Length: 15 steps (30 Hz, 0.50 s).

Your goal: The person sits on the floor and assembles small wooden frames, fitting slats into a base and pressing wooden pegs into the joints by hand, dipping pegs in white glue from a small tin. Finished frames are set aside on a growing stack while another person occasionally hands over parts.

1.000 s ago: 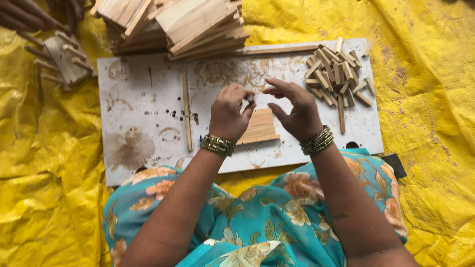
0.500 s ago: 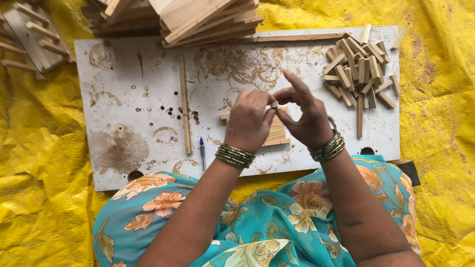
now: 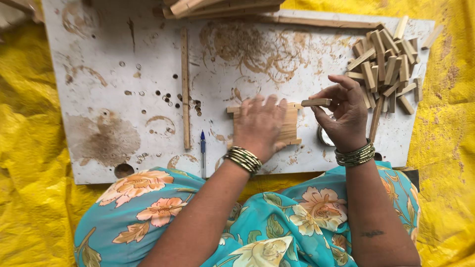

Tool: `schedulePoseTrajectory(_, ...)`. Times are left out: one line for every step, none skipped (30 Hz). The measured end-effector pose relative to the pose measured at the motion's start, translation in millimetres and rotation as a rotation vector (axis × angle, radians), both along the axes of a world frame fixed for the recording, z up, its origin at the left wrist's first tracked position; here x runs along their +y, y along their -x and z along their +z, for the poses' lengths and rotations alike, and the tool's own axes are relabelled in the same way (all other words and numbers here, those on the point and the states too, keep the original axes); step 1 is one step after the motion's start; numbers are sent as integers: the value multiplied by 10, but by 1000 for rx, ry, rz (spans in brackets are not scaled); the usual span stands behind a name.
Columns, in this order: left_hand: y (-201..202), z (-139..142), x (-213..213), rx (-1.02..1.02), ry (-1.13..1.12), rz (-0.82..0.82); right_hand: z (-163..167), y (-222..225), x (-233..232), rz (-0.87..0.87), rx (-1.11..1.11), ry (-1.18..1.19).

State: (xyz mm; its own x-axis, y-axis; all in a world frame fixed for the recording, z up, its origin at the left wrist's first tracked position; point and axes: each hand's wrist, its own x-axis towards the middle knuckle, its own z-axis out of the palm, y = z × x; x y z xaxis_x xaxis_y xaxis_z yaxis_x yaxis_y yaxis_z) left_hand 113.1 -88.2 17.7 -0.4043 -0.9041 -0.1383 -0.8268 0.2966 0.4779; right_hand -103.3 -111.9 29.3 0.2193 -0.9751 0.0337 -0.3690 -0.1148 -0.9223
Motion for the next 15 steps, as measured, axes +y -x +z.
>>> schedulePoseTrajectory(48,-82,19,-22,34,-3,-38,-4,-8,-4,24,0)
schedulePoseTrajectory(81,-165,47,-45,69,-7,-74,-18,-11,-8,46,1)
schedulePoseTrajectory(112,-248,73,-69,104,-13,-105,-28,-16,-6,51,6)
schedulePoseTrajectory(134,-326,93,-86,119,-4,-133,-43,-29,-1,55,11)
schedulePoseTrajectory(147,-401,111,-104,136,8,-158,-60,-33,6,58,17)
schedulePoseTrajectory(158,-472,107,-124,158,18,-174,-69,-46,9,66,15)
schedulePoseTrajectory(167,-534,99,-121,204,56,-185,-76,-59,12,73,14)
schedulePoseTrajectory(179,-581,104,-118,248,95,-189,-79,-56,15,80,10)
schedulePoseTrajectory(184,-623,93,-117,297,135,-195,-82,-62,6,55,-2)
schedulePoseTrajectory(188,-652,86,-109,256,123,-198,-81,-60,-4,31,-13)
schedulePoseTrajectory(196,-667,89,-98,210,110,-200,-76,-51,-16,10,-29)
schedulePoseTrajectory(199,-672,87,-85,164,97,-202,-70,-44,-4,40,-23)
schedulePoseTrajectory(199,-670,79,-92,182,106,-207,-62,-39,9,70,-14)
schedulePoseTrajectory(188,-661,71,-100,201,114,-217,-59,-36,20,99,-4)
schedulePoseTrajectory(177,-646,64,-108,219,120,-230,-56,-33,14,101,3)
